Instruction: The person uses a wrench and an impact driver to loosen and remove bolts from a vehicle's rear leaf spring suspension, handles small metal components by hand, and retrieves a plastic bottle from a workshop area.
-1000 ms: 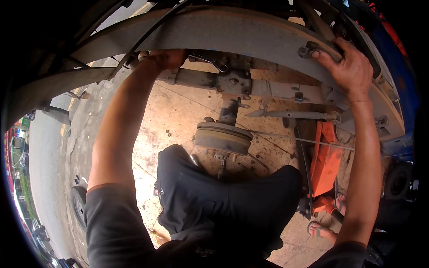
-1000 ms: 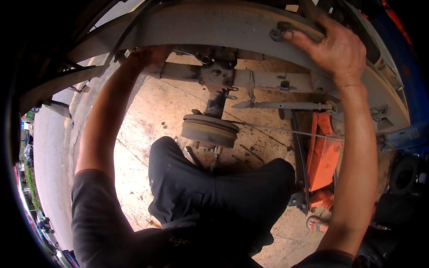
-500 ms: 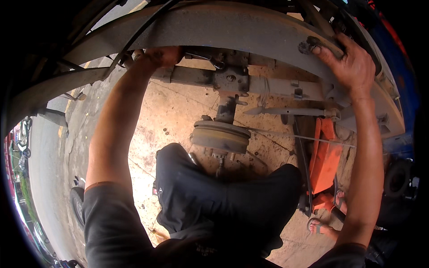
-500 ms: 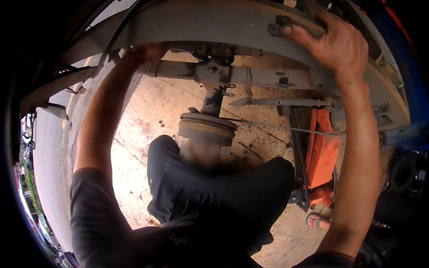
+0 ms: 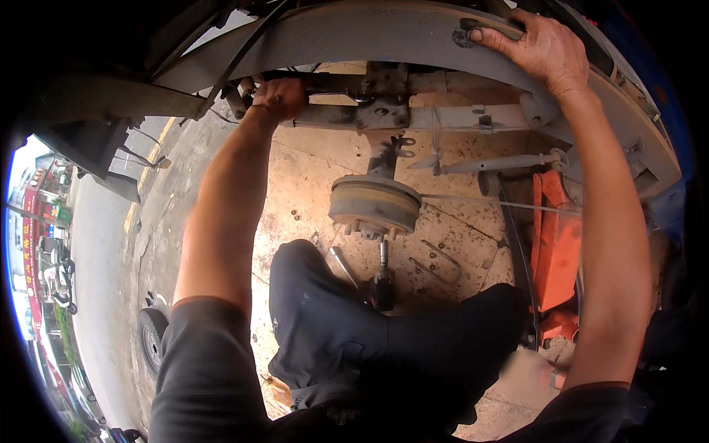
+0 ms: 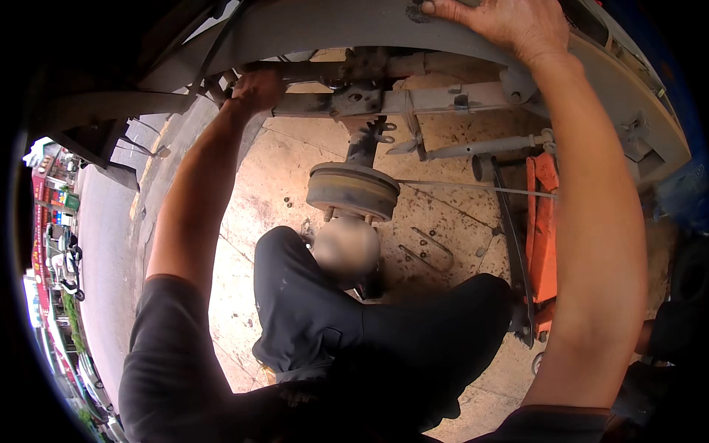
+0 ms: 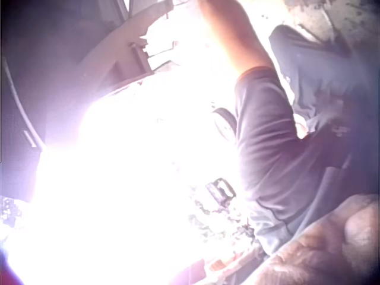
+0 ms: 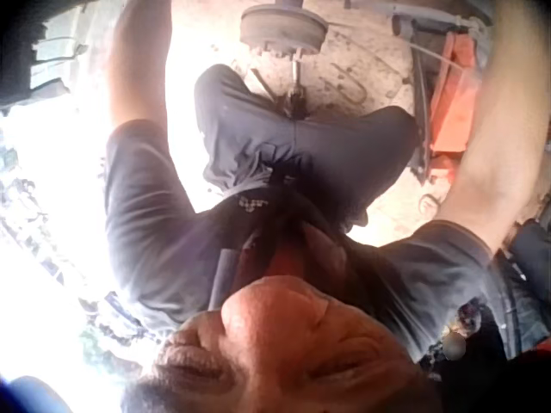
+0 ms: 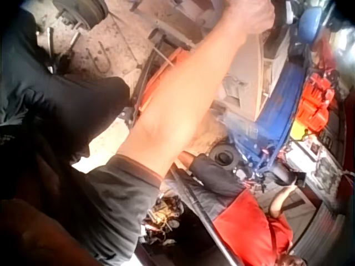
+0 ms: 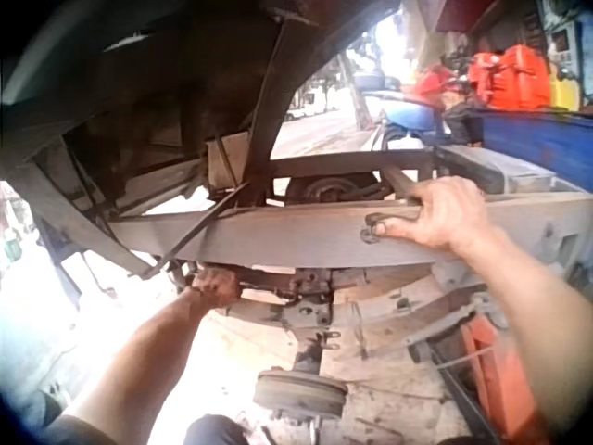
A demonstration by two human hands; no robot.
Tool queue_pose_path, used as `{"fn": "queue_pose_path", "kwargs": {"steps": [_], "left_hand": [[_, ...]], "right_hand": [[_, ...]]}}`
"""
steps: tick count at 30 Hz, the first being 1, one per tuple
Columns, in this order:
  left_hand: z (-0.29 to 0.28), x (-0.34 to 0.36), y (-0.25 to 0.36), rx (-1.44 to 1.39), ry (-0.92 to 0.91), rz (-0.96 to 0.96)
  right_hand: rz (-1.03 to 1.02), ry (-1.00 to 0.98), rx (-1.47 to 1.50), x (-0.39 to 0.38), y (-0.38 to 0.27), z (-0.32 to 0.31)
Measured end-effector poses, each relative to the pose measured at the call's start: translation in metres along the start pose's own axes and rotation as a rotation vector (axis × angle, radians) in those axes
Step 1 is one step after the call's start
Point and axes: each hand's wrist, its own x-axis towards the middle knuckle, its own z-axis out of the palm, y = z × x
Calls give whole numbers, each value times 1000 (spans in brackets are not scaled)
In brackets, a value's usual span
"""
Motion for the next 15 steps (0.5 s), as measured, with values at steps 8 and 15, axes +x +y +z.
{"fn": "queue_pose_path", "kwargs": {"steps": [8,15], "left_hand": [[-64,-103,94,-332,-426,-5],[-35,-132,187,-1874,-396,-495]], "right_hand": [[50,-121,130,2,-2,-26],[28,-13,129,-9,11,-10]]}}
